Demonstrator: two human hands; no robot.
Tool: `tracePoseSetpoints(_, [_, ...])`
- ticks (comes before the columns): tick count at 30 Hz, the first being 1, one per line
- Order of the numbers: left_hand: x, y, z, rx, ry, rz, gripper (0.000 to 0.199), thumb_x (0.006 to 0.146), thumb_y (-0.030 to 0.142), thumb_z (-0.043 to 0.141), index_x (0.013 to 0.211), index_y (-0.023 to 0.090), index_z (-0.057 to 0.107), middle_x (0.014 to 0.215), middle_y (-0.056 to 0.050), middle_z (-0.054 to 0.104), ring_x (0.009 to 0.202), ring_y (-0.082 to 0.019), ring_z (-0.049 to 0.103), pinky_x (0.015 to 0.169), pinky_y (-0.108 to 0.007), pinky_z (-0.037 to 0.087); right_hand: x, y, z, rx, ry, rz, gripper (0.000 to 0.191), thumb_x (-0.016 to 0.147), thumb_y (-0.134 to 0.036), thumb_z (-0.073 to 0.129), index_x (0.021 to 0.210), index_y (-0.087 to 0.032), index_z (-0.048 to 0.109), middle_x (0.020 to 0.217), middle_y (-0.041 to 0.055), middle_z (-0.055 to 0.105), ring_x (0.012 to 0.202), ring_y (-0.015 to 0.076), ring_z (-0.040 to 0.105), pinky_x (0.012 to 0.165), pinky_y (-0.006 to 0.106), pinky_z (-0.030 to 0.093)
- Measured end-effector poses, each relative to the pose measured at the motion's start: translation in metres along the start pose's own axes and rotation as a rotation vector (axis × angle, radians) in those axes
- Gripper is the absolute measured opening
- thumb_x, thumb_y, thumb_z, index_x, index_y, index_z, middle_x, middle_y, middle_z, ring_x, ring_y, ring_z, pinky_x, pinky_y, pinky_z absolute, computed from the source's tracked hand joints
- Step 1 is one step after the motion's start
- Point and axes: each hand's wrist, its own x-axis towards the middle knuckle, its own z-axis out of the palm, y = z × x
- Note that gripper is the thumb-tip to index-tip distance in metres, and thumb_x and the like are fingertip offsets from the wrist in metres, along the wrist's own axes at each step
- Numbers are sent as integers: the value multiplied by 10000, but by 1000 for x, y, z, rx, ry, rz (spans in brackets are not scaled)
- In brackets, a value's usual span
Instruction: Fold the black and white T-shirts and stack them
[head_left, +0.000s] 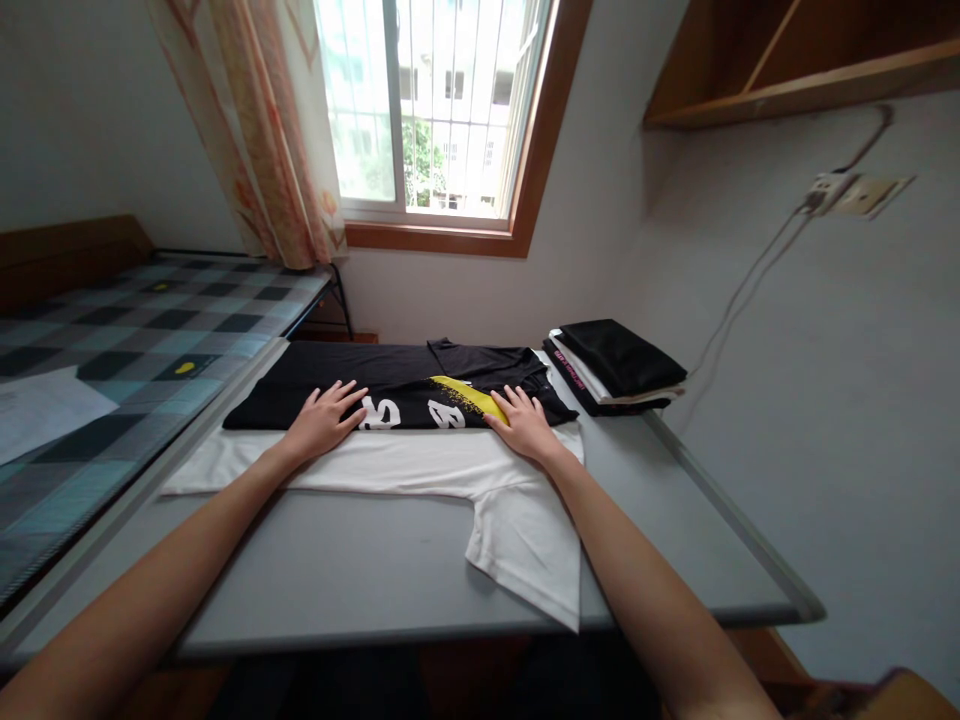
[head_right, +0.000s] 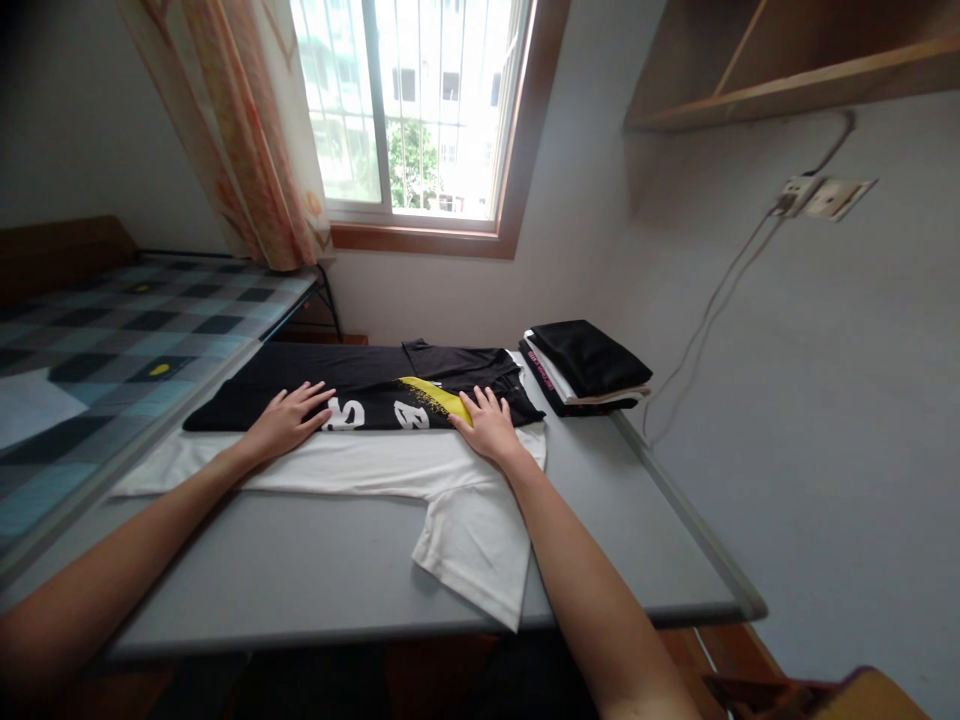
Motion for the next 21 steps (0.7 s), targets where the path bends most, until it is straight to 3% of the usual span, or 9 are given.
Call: tracePoseSetpoints(21, [-1, 0, -1, 0, -4, 2, 567, 1001, 498, 327, 1483, 242, 477, 1589, -69, 369, 1491, -294, 276, 1176, -535, 236, 0, 0, 0, -2, -6, -2, 661, 1001, -600, 307, 1552, -240, 364, 1631, 115, 284, 1509, 296, 191, 1191, 520, 162])
